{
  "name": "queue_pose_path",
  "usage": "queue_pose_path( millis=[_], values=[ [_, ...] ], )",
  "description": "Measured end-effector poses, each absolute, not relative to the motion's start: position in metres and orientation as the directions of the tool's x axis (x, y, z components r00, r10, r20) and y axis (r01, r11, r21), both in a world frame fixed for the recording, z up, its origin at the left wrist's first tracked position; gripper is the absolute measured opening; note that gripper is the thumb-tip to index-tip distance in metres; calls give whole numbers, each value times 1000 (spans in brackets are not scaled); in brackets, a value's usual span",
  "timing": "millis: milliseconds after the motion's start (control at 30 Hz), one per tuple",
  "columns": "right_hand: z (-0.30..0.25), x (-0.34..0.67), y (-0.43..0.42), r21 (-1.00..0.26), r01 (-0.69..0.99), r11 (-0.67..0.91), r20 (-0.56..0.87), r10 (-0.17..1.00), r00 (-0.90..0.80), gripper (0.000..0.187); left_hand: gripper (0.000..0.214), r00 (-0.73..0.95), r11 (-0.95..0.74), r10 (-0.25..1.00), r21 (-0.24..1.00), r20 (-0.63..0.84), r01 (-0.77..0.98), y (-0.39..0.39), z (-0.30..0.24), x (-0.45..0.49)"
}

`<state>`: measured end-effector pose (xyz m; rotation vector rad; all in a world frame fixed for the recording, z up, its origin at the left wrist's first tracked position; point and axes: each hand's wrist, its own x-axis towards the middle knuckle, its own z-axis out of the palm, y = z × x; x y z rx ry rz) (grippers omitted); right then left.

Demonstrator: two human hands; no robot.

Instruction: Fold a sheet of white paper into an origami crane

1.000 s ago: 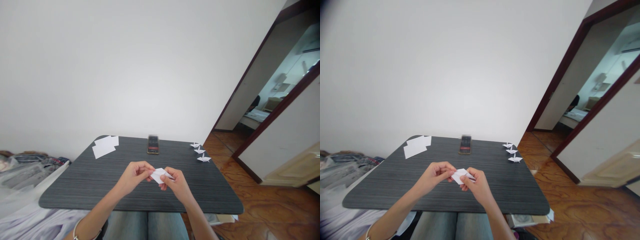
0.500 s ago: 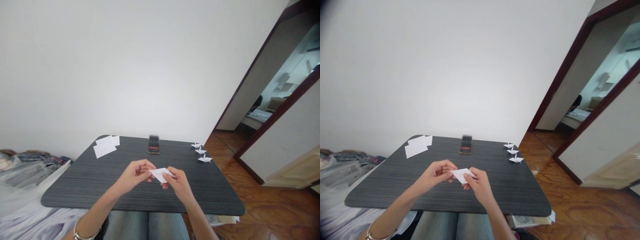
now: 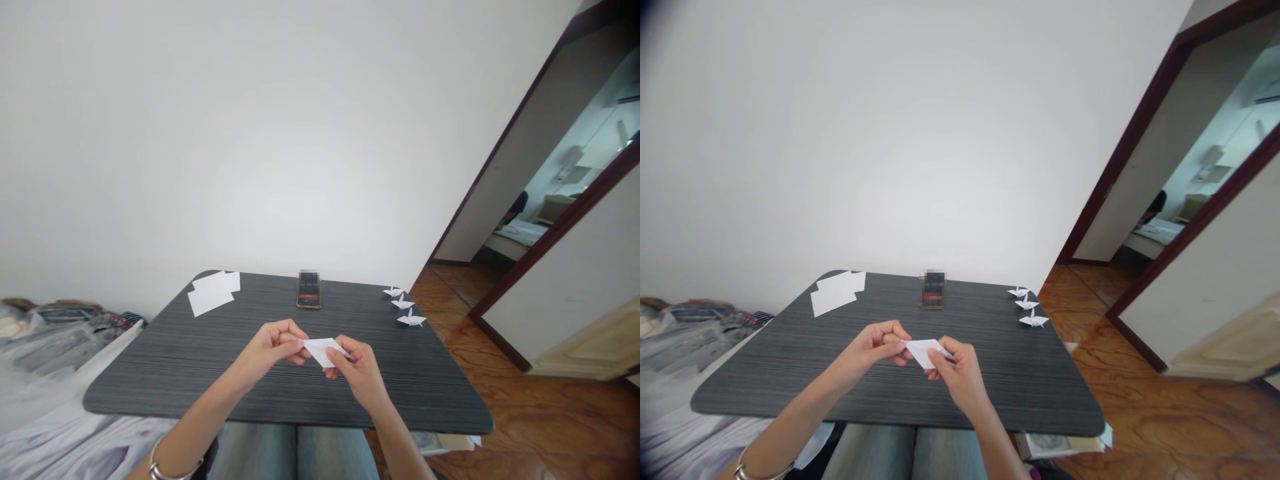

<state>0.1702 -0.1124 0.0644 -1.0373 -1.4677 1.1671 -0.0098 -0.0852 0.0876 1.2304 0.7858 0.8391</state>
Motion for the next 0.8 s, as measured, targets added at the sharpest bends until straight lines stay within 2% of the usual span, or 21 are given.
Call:
queue_pose_path(
  millis=[800],
  values=[
    [61, 169, -110, -973, 100, 209, 191, 968, -164, 23, 15, 452, 139, 891, 975, -45, -175, -78, 79, -13]
  ],
)
